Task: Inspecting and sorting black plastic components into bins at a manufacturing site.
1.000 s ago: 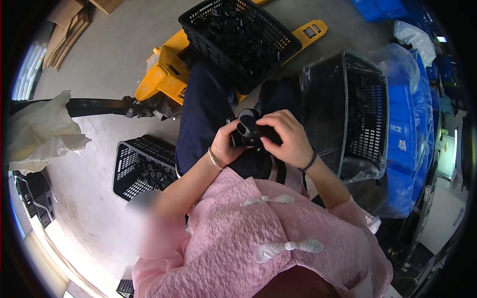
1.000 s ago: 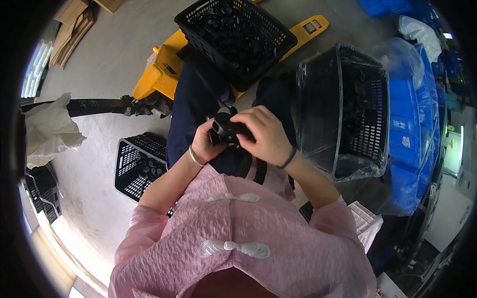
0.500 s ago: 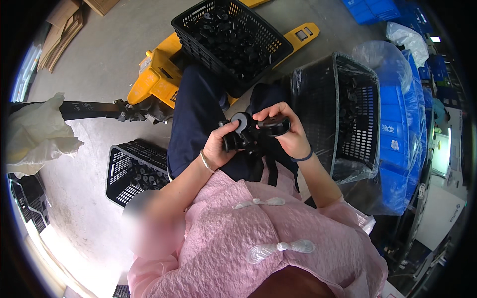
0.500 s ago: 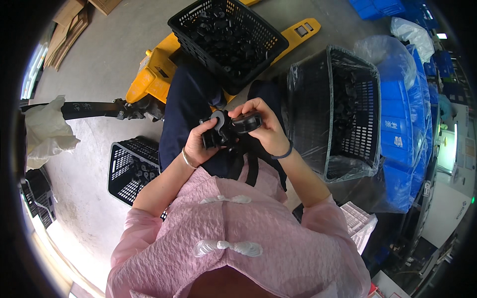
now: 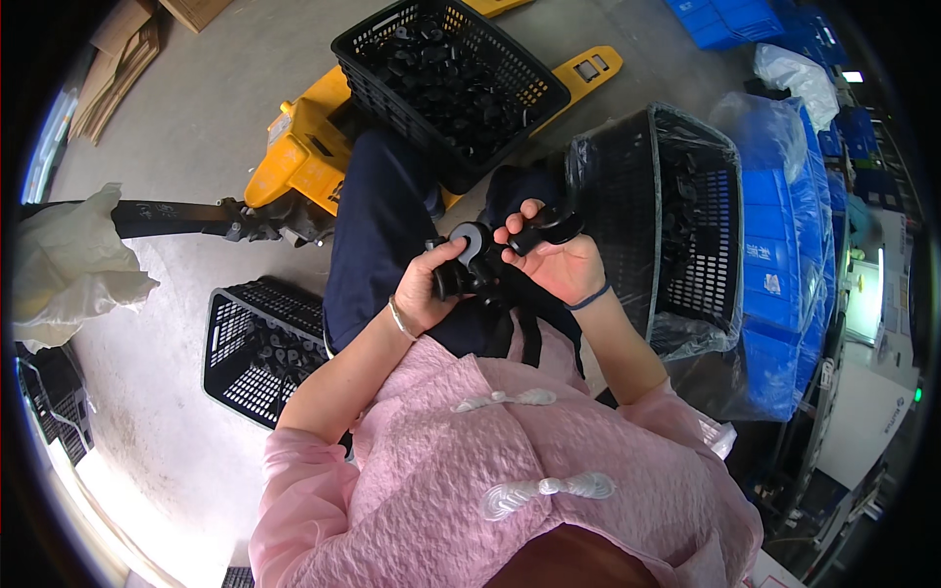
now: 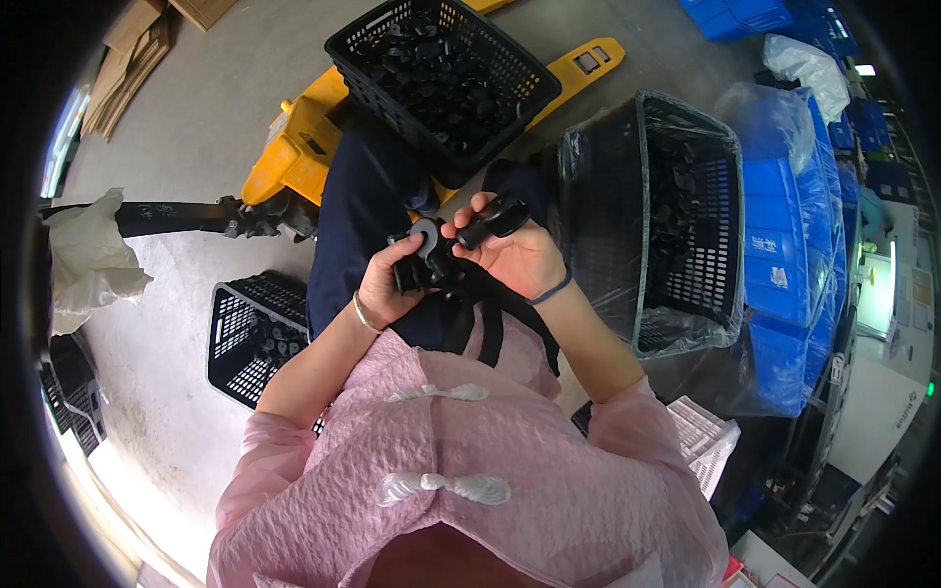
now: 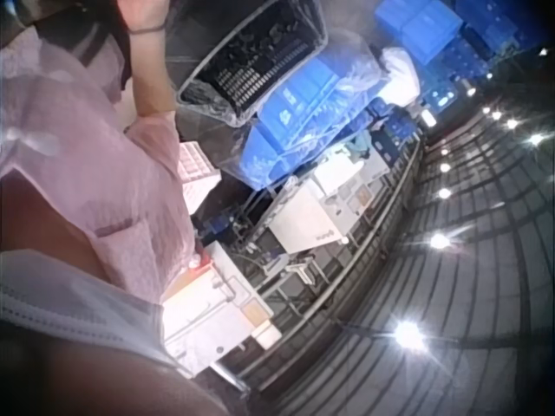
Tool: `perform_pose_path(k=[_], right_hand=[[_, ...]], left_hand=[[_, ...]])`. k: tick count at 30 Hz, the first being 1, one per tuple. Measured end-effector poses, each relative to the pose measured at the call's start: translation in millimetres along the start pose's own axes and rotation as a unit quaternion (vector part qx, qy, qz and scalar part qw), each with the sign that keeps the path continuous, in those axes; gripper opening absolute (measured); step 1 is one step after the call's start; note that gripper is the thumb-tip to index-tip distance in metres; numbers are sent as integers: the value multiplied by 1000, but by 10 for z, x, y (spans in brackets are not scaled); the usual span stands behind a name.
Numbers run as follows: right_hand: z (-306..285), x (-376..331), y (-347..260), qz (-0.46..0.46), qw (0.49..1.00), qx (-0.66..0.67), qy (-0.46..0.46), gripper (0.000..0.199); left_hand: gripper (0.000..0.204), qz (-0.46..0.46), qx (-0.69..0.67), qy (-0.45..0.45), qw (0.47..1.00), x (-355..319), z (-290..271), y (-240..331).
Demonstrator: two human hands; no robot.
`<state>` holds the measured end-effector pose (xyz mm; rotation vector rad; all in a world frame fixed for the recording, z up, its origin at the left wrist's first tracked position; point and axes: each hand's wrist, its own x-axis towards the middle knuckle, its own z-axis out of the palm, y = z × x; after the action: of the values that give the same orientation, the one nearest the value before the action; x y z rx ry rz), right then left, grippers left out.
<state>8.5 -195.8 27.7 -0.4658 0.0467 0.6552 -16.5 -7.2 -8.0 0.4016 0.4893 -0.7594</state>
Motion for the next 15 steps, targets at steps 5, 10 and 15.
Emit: perform_pose_path(k=[5, 10, 15], right_hand=[[11, 21, -12, 0, 999, 9, -50, 36], [72, 12, -27, -25, 998, -58, 3, 35], [68, 3, -41, -19, 997, -71, 32, 39]], left_hand=[[28, 0, -6, -8, 1000, -4, 42, 4], [33, 0, 10, 9, 1000, 39, -49, -22], [34, -4, 17, 7, 1000, 58, -63, -25]])
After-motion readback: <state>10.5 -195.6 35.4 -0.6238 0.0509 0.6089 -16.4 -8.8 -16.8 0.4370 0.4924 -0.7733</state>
